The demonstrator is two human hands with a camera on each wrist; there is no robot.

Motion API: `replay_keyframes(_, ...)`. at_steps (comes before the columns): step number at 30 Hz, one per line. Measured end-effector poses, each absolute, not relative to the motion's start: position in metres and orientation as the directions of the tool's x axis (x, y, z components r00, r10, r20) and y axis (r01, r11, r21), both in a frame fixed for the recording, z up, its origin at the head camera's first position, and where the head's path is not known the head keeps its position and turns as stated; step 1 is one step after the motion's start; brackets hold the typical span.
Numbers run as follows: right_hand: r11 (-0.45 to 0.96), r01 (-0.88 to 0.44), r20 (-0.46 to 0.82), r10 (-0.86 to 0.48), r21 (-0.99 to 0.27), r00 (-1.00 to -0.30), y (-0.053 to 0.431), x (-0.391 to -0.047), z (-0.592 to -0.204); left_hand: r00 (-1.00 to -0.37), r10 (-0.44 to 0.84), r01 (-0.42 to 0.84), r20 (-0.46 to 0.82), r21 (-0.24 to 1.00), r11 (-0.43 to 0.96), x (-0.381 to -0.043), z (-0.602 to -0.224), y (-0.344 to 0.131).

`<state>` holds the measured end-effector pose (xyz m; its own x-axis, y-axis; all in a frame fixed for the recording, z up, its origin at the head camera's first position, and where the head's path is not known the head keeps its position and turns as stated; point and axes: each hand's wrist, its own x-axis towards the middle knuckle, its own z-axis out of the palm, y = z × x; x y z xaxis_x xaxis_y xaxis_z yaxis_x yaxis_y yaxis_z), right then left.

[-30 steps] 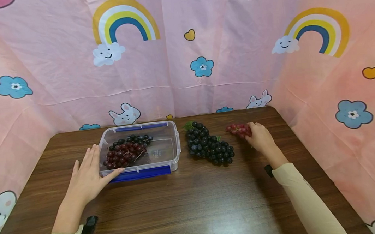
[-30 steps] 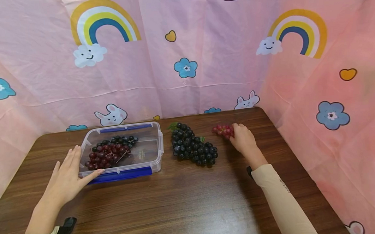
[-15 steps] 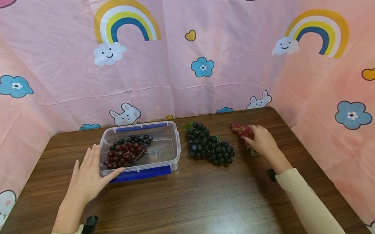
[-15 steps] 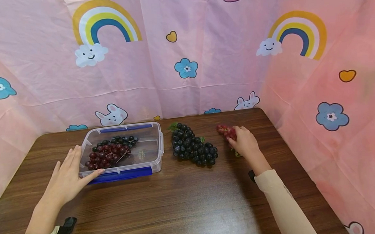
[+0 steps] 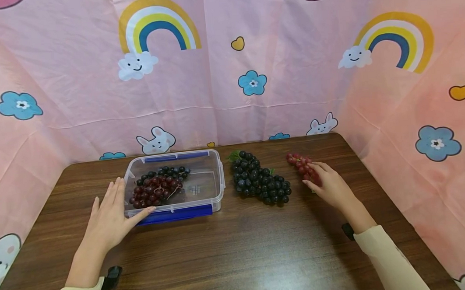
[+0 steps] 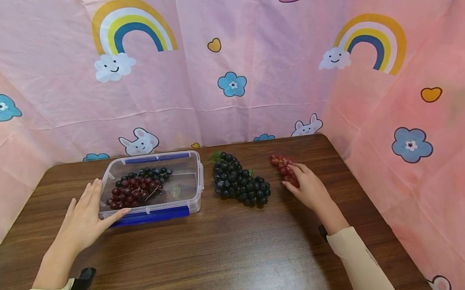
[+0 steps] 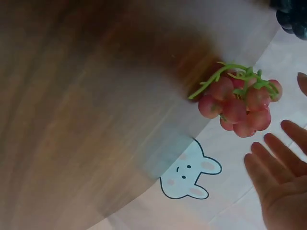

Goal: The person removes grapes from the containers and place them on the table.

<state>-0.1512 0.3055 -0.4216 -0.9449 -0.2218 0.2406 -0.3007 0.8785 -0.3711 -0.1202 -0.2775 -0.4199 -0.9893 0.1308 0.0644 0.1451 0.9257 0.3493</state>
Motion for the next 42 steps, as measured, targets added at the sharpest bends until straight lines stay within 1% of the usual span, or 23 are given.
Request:
replay_keyframes(3,0.867,-0.355,0.296,-0.257,-0.351,-0.920,0.305,-0.146,-0.424,-0.989,0.130,0.144,0.063,0.347,0.927,-0.120,-0.420,-0.278)
replay_keyframes(5,0.852,-0.406,0.348,-0.290,-0.330,-0.892,0.305,-0.143,-0.427,-0.990,0.130,0.144,0.061,0.348,0.927,-0.120,-0.420,-0.278)
replay_keyframes(12,0.793,-0.585,0.563,-0.408,-0.170,-0.718,0.295,-0.136,-0.432,-0.989,0.132,0.146,0.061,0.350,0.925,-0.120,-0.419,-0.277)
replay_keyframes(15,0.763,-0.630,0.601,-0.439,-0.143,-0.668,0.289,-0.133,-0.434,-0.990,0.130,0.142,0.059,0.348,0.926,-0.121,-0.420,-0.277)
replay_keyframes(18,0.741,-0.659,0.609,-0.465,-0.129,-0.642,0.283,-0.131,-0.434,-0.990,0.128,0.141,0.059,0.346,0.928,-0.121,-0.420,-0.277)
replay_keyframes(23,0.718,-0.684,0.602,-0.492,-0.128,-0.629,0.269,-0.129,-0.433,-0.990,0.128,0.141,0.061,0.345,0.928,-0.121,-0.420,-0.277)
replay_keyframes(28,0.721,-0.681,0.574,-0.507,-0.127,-0.644,0.254,-0.128,-0.429,-0.989,0.130,0.145,0.066,0.342,0.928,-0.121,-0.421,-0.277)
replay_keyframes(34,0.694,-0.707,0.544,-0.545,-0.133,-0.638,0.238,-0.130,-0.422,-0.989,0.131,0.144,0.061,0.336,0.931,-0.121,-0.420,-0.276)
replay_keyframes(42,0.674,-0.715,0.457,-0.584,-0.187,-0.670,0.213,-0.134,-0.410,-0.989,0.129,0.146,0.074,0.321,0.936,-0.120,-0.418,-0.276)
